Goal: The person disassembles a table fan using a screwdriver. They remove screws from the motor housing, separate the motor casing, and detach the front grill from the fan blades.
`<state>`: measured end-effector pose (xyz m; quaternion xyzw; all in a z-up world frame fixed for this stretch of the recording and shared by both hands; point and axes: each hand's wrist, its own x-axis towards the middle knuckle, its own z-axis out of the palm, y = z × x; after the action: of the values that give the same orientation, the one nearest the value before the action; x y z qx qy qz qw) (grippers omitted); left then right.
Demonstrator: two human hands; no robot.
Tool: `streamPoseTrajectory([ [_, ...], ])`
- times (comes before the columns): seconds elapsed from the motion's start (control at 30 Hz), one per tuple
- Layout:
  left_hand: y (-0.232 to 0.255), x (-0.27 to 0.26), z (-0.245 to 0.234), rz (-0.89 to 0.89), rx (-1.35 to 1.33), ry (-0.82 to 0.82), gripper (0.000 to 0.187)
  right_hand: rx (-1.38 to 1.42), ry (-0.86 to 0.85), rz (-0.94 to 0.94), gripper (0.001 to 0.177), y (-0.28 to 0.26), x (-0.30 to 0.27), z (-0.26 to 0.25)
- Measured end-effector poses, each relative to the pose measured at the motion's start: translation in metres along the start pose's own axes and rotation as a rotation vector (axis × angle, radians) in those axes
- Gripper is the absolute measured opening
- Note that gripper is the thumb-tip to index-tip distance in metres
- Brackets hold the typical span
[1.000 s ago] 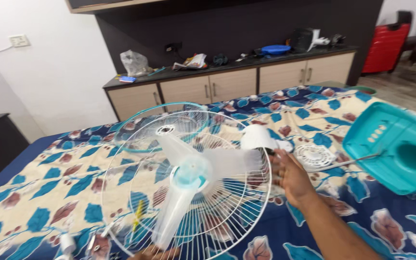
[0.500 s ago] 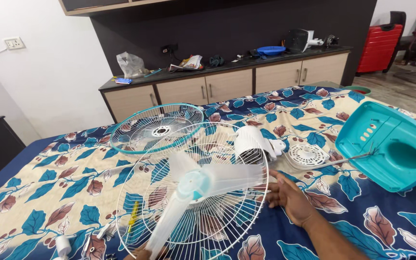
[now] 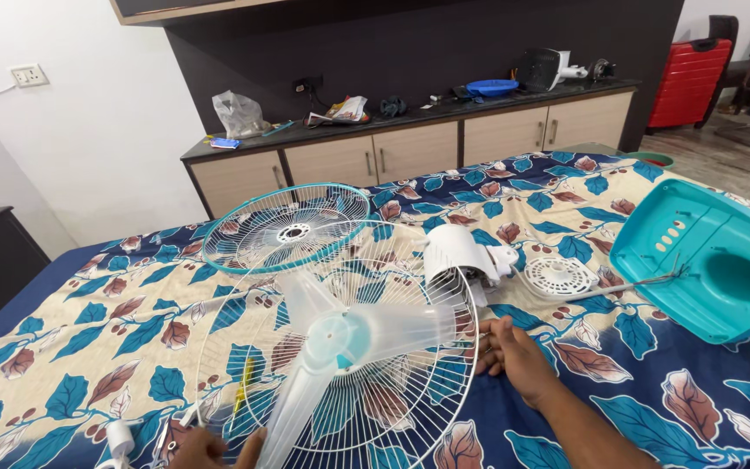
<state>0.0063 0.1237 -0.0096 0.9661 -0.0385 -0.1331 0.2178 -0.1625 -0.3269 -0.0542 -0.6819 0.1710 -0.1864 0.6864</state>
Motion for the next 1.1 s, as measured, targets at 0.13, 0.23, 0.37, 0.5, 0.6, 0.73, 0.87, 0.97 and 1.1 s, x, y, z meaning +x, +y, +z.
streamPoseTrajectory([
  [0.13, 0.017, -0.023, 0.005, 0.274, 0.436, 0.287, 0.099, -0.037, -0.001, -0.016, 0.085, 0.000, 0.000, 0.005],
  [0.23, 0.032, -0.036, -0.004, 0.219, 0.429, 0.225, 0.105, -0.097, 0.008, -0.032, 0.086, 0.000, 0.001, 0.003],
  [0.37, 0.046, -0.044, -0.014, 0.106, 0.613, -0.006, 0.078, -0.145, 0.021, -0.025, 0.086, -0.001, -0.001, 0.004],
  [0.5, 0.043, -0.033, -0.007, 0.187, 0.527, 0.062, 0.068, -0.147, 0.035, -0.017, 0.082, -0.003, -0.003, 0.006],
  [0.6, 0.031, -0.022, 0.004, 0.267, 0.485, 0.215, 0.067, -0.163, 0.047, -0.018, 0.080, -0.003, -0.002, 0.005],
  [0.73, 0.019, -0.009, 0.023, 0.334, 0.521, 0.314, 0.067, -0.199, 0.064, -0.001, 0.081, -0.001, -0.001, 0.005],
  [0.87, 0.005, -0.001, 0.031, 0.455, 0.496, 0.415, 0.065, -0.214, 0.073, 0.002, 0.083, -0.001, 0.000, 0.004],
  [0.97, -0.010, 0.011, 0.029, 0.481, 0.438, 0.464, 0.063, -0.192, 0.064, 0.001, 0.081, 0.000, -0.001, 0.003],
  [1.1, -0.033, 0.029, 0.021, 0.385, 0.221, 0.709, 0.066, -0.179, 0.080, -0.004, 0.081, 0.003, 0.001, 0.004],
])
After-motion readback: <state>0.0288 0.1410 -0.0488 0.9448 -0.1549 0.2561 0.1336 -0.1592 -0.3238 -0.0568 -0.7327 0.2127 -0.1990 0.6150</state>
